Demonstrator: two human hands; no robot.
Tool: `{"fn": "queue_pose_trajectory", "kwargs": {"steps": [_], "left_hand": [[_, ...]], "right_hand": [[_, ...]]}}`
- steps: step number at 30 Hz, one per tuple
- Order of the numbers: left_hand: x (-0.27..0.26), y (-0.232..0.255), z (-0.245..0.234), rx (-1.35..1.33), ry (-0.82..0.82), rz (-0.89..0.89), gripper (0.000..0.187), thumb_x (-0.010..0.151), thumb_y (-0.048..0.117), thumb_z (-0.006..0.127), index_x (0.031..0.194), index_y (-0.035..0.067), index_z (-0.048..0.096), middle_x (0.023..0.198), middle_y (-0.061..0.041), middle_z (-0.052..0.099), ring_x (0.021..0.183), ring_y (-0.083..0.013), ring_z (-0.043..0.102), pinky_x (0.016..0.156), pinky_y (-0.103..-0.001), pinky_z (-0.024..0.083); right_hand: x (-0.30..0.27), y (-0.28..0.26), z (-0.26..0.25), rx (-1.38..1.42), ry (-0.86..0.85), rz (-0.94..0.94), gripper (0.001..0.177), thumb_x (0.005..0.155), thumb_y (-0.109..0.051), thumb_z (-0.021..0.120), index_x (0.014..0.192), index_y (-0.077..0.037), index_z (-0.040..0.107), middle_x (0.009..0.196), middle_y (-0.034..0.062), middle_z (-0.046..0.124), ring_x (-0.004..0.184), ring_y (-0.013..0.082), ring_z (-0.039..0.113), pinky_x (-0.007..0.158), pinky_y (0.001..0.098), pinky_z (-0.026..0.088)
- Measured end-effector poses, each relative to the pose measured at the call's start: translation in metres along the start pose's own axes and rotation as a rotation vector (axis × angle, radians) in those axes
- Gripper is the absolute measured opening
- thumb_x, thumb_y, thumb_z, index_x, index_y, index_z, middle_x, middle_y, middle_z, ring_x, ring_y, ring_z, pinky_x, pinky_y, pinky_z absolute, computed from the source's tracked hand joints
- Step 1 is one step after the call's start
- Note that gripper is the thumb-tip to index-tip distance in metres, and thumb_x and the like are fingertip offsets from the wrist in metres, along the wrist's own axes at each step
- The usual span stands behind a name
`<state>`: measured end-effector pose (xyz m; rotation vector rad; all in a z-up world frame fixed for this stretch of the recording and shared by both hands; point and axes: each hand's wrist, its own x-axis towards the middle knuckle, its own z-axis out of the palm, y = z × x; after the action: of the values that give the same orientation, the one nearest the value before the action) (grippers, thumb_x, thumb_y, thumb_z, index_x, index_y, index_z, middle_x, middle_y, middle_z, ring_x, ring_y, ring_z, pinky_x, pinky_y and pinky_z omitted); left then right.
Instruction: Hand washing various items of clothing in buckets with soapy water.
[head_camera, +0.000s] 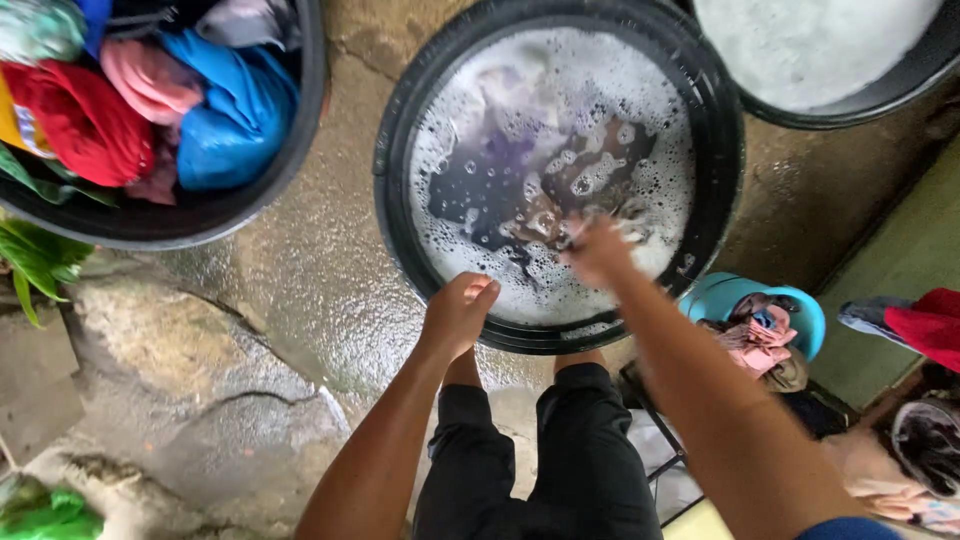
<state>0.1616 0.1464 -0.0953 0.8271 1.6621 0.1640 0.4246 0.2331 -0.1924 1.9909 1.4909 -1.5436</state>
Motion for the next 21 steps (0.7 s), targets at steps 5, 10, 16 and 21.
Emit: {"fn": "queue_pose_trajectory", "kwargs": {"steps": [5,10,16,21], "left_hand": [[-0.001,0.010,0.030,0.030,0.034,-0.054,0.056,0.091,0.038,0.066,0.138,0.010,0.058,0.125,-0.012,0.072,0.116,-0.0272,0.069,0.099,-0.042,0.056],[0.020,0.037,0.055,0.219,0.185,0.179,0.092,0.073,0.032,0.084,0.151,0.006,0.042,0.142,-0.022,0.055,0.129,-0.0397,0.053,0.103,-0.048,0.045],[0.045,0.071,0.084,0.146,0.159,0.426,0.049,0.084,0.022,0.072,0.131,0.009,0.063,0.131,-0.017,0.067,0.118,-0.0351,0.062,0.100,-0.046,0.052],[0.081,0.067,0.036,0.046,0.282,0.169,0.023,0.092,0.019,0.067,0.114,0.012,0.070,0.097,-0.011,0.075,0.086,-0.0253,0.071,0.080,-0.044,0.057]], "right_hand": [[-0.069,-0.060,0.015,-0.409,-0.006,-0.337,0.019,0.103,-0.022,0.056,0.103,-0.015,0.074,0.086,0.0071,0.073,0.069,0.0192,0.066,0.064,0.0396,0.055],[-0.222,-0.100,-0.130,0.243,-0.015,-0.465,0.023,0.100,-0.024,0.058,0.102,-0.007,0.074,0.079,0.0061,0.070,0.066,0.0165,0.065,0.060,0.0329,0.053],[-0.290,-0.071,-0.238,0.720,0.268,-0.385,0.027,0.091,-0.007,0.072,0.114,0.005,0.068,0.100,0.0186,0.074,0.085,0.0229,0.073,0.072,0.0327,0.059],[-0.179,-0.048,-0.245,0.638,0.190,-0.478,0.048,0.069,-0.005,0.080,0.115,-0.001,0.066,0.105,0.0076,0.071,0.094,0.0118,0.069,0.083,0.0258,0.059]]}}
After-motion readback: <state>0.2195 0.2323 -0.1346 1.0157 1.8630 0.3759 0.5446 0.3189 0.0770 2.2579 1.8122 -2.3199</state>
